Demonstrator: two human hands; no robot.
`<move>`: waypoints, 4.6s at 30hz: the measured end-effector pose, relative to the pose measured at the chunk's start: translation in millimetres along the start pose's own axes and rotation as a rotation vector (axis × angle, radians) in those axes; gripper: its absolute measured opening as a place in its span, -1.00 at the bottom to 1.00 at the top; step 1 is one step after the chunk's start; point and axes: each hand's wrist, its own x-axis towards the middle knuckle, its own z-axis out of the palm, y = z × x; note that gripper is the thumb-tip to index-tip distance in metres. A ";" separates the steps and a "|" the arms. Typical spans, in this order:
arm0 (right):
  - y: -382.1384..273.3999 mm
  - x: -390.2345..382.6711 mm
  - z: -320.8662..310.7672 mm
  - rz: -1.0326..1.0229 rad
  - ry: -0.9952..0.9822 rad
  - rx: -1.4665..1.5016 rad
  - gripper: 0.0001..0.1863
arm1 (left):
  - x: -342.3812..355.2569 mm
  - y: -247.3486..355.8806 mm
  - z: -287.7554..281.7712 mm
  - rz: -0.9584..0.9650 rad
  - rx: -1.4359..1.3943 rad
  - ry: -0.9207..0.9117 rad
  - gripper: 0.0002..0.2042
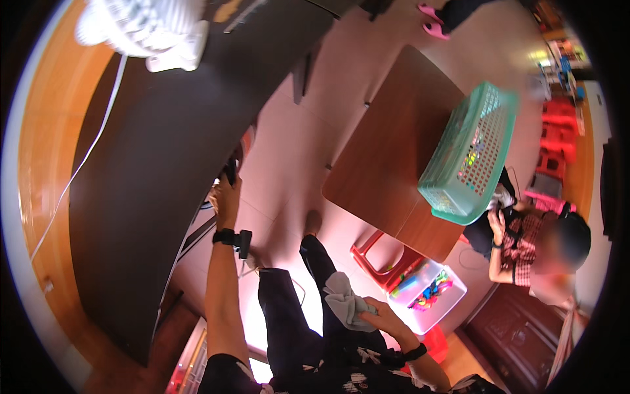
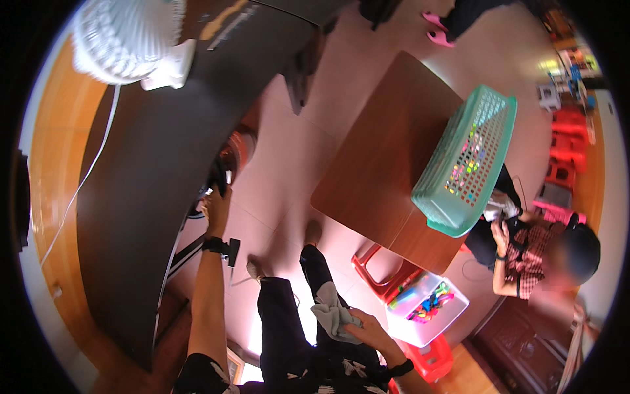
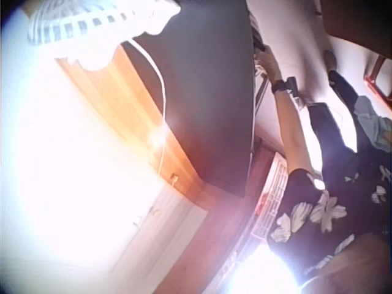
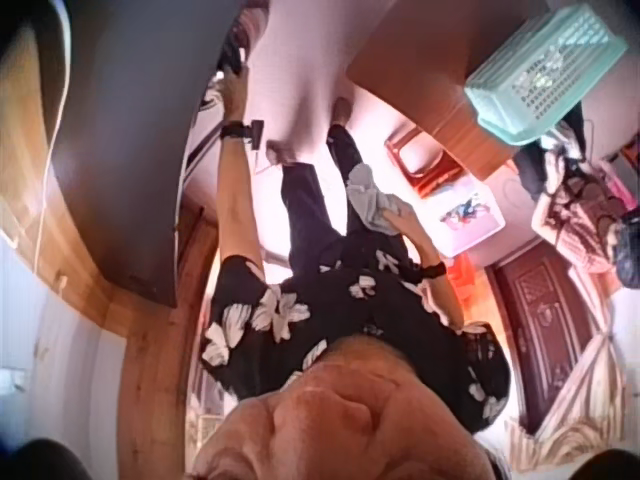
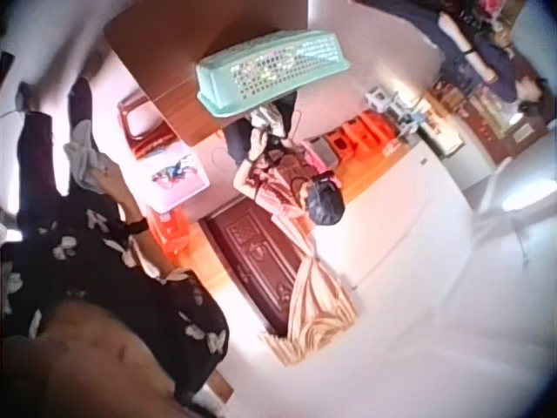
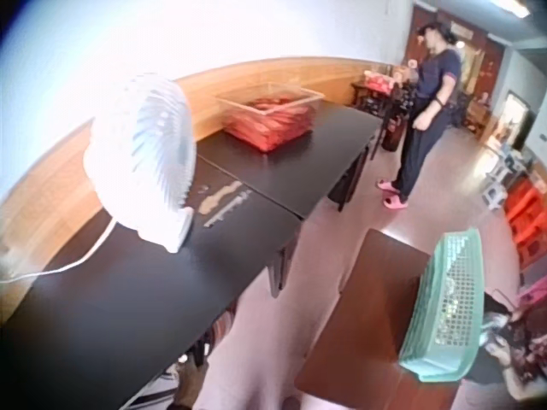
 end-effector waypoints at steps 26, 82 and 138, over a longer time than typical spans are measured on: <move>-47.0 -16.6 144.8 -0.555 -0.608 -0.693 -0.58 | -556.6 -43.4 -144.1 -0.823 -0.568 0.203 -0.76; 685.8 -214.0 462.7 0.355 -1.969 -1.591 -0.53 | -1224.6 294.4 -159.6 -2.418 0.078 2.079 -0.81; 896.1 -378.0 468.2 -0.312 -3.021 -0.846 -0.60 | -1246.1 218.7 -103.8 -2.990 1.249 0.749 -0.56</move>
